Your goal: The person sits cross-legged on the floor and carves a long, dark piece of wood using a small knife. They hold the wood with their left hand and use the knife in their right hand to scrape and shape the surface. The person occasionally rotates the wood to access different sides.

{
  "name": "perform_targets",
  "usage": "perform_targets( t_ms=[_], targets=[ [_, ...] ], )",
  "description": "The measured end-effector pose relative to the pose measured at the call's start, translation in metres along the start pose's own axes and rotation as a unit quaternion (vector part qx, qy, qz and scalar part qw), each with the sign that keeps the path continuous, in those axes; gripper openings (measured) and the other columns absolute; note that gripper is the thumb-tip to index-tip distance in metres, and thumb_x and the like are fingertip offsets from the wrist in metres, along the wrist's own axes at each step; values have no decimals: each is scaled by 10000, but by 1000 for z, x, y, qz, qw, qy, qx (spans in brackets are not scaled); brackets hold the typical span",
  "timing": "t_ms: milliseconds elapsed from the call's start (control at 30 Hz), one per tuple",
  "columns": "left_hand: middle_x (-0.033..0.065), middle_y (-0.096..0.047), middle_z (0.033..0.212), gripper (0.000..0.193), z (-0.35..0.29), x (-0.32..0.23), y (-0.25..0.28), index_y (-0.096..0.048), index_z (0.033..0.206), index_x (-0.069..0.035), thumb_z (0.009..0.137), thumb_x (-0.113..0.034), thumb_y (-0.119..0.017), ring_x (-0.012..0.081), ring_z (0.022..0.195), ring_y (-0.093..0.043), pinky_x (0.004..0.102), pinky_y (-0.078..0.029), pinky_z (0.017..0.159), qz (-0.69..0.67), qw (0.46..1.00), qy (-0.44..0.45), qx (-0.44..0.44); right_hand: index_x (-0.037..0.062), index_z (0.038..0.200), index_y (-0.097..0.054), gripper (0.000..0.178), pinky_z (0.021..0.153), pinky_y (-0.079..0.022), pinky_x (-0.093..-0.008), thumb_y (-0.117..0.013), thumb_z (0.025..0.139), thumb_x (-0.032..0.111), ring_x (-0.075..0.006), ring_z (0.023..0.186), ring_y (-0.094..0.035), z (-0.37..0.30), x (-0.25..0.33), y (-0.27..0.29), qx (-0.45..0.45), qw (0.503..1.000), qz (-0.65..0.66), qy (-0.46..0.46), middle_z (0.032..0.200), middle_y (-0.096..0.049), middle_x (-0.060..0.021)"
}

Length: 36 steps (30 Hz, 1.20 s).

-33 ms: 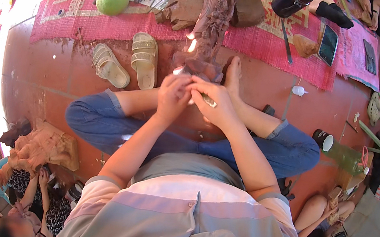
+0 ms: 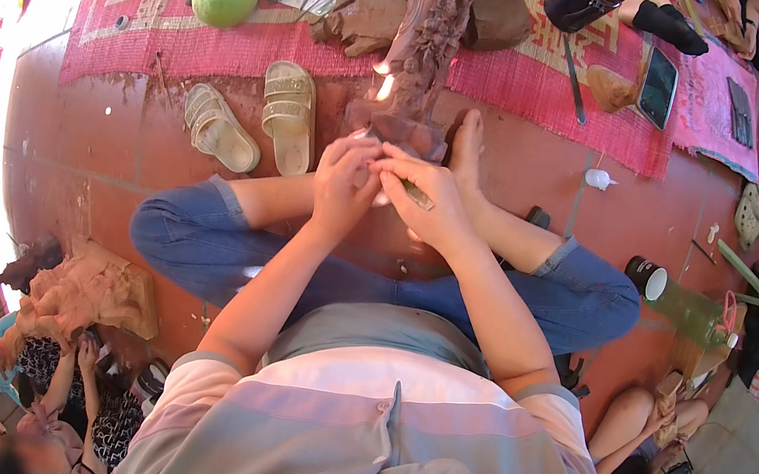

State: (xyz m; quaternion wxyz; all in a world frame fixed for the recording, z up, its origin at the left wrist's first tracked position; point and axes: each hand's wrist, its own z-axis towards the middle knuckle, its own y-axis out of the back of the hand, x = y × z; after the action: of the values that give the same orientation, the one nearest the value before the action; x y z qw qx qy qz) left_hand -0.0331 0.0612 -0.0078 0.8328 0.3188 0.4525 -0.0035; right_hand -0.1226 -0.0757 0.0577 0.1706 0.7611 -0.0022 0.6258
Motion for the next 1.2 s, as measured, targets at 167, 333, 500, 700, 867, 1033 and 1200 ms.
perform_targets(
  t_ms=[167,333,500,700,867,1033,1200],
  targets=[
    [123,-654,1000,304,-26,1,-5,-663,989,-36,699,-54,-752,312,937,-614,399,-508,826,3,998,-8,61,40,1045,-692,211,879,-516,-403,-602,887,146,-403,1032,-631,-27,-31,-13,-21,996,-29,80,1265,-578,-262],
    [146,-651,999,339,-5,3,1,-654,1027,-27,695,4,-714,313,906,-614,401,-508,817,-31,998,32,39,21,1063,-684,195,912,-494,-365,-592,895,57,-328,1113,-639,2,-11,-9,-10,998,-29,58,1302,-588,-214],
    [135,-664,1048,376,-21,3,-6,-660,1034,-30,667,0,-741,320,952,-618,394,-515,827,4,999,3,53,45,1061,-696,195,869,-512,-356,-595,900,90,-342,1061,-656,-25,-36,-13,-15,998,-34,57,1298,-585,-221],
    [130,-666,1039,352,-4,1,3,-668,1019,-25,676,-13,-747,324,1008,-620,383,-521,858,-26,997,49,46,17,1060,-689,194,901,-495,-348,-590,897,50,-308,1102,-651,-3,-7,-11,-18,999,-24,31,1290,-598,-222],
    [128,-665,1026,338,-28,-6,-6,-686,993,-28,664,-20,-762,318,951,-627,384,-532,837,7,998,10,67,81,1027,-716,194,852,-528,-385,-588,890,133,-377,999,-656,-24,-39,-17,-48,996,-16,70,1261,-591,-237],
    [121,-664,1058,323,-1,0,-1,-691,1013,-15,698,24,-747,256,928,-646,325,-571,726,-32,998,47,39,64,1058,-707,217,877,-516,-388,-573,904,138,-358,1040,-656,3,-17,-5,-21,998,-2,59,1274,-583,-243],
    [118,-677,1015,318,-11,1,-8,-702,1014,-21,705,32,-752,237,926,-653,286,-581,687,69,995,-63,39,50,1069,-700,217,891,-503,-363,-586,900,127,-355,1098,-635,-17,-47,-5,-23,997,32,68,1257,-594,-249]
  ],
)
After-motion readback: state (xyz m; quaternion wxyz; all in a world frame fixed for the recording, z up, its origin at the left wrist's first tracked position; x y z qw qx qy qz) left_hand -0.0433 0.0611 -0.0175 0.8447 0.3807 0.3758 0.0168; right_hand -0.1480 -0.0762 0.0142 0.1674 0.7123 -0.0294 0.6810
